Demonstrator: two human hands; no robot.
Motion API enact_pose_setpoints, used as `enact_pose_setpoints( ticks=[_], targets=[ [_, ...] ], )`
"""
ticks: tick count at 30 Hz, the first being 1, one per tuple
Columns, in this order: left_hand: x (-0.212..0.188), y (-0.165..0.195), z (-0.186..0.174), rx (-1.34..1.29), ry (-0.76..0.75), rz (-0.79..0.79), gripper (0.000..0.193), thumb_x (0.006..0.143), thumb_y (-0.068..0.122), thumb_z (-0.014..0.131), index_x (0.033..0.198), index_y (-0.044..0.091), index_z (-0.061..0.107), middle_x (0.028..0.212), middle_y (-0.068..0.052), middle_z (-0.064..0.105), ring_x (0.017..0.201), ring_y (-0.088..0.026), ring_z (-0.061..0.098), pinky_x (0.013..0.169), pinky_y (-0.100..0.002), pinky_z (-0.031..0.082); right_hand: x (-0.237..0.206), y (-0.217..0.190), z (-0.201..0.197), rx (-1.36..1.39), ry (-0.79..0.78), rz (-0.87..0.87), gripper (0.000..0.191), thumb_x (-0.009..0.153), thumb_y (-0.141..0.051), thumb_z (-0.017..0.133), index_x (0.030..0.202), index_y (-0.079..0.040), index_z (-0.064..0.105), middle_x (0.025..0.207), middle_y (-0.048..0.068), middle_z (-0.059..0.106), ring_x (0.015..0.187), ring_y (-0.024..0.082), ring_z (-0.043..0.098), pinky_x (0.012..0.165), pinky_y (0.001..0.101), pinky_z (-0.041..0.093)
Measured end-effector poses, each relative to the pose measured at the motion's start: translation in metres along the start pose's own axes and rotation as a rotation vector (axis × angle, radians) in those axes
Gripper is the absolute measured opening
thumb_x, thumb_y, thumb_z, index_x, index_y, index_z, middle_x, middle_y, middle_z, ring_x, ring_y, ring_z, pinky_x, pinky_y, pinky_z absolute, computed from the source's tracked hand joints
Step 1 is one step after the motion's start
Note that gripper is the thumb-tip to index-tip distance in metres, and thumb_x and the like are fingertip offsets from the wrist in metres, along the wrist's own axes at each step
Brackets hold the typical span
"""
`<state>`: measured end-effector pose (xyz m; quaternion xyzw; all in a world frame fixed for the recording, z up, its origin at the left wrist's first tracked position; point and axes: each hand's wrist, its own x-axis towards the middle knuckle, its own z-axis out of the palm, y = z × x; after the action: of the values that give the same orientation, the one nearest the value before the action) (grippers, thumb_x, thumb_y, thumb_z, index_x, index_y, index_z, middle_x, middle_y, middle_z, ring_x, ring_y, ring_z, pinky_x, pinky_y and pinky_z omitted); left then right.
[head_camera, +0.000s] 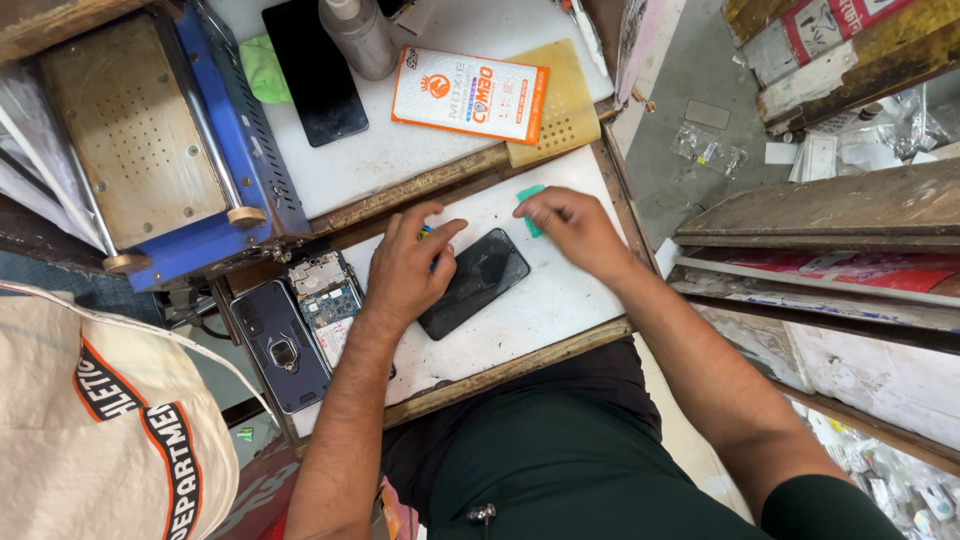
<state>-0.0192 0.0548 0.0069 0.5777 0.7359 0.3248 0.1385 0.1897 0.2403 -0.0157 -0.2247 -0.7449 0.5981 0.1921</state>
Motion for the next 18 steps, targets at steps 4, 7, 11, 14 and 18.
enact_pose_setpoints(
  ticks=[4,7,11,14,18],
  targets=[
    [-0.001,0.003,0.003,0.162,0.019,0.121,0.050,0.082,0.009,0.074,0.130,0.023,0.074,0.132,-0.009,0.060,0.112,-0.030,0.058,0.092,-0.043,0.052,-0.010,-0.034,0.005,-0.661,-0.066,-0.100,0.031,0.097,-0.031,0.071,0.124,-0.016,0.073,0.101,0.008,0.069,0.087,0.025,0.070,0.075,0.0365,0.057],
    [-0.001,0.006,0.006,0.212,-0.005,0.126,0.054,0.079,0.010,0.075,0.131,0.026,0.074,0.134,-0.010,0.059,0.111,-0.031,0.056,0.092,-0.045,0.050,-0.011,-0.050,0.007,-0.788,-0.116,-0.113,0.043,0.090,-0.039,0.075,0.126,-0.016,0.071,0.102,0.008,0.067,0.089,0.027,0.071,0.074,0.0394,0.057],
    [0.000,0.007,0.007,0.235,-0.034,0.103,0.052,0.081,0.010,0.076,0.129,0.029,0.074,0.141,-0.011,0.055,0.113,-0.032,0.054,0.094,-0.045,0.049,-0.013,-0.054,0.010,-0.897,-0.143,-0.123,0.049,0.086,-0.046,0.076,0.125,-0.017,0.071,0.103,0.007,0.066,0.089,0.027,0.071,0.072,0.0399,0.058],
    [0.002,0.008,0.009,0.250,-0.031,0.084,0.052,0.080,0.011,0.076,0.129,0.030,0.073,0.146,-0.011,0.053,0.115,-0.032,0.053,0.095,-0.045,0.049,-0.012,-0.052,0.009,-0.911,-0.135,-0.117,0.051,0.086,-0.049,0.076,0.126,-0.017,0.071,0.102,0.006,0.066,0.088,0.026,0.071,0.072,0.0390,0.058],
    [0.002,0.006,0.012,0.243,-0.050,0.048,0.052,0.082,0.011,0.076,0.130,0.029,0.073,0.150,-0.013,0.050,0.116,-0.033,0.052,0.096,-0.046,0.048,-0.012,-0.049,0.009,-0.907,-0.130,-0.110,0.054,0.085,-0.050,0.076,0.127,-0.016,0.071,0.103,0.006,0.067,0.088,0.026,0.071,0.073,0.0383,0.058]
  ],
)
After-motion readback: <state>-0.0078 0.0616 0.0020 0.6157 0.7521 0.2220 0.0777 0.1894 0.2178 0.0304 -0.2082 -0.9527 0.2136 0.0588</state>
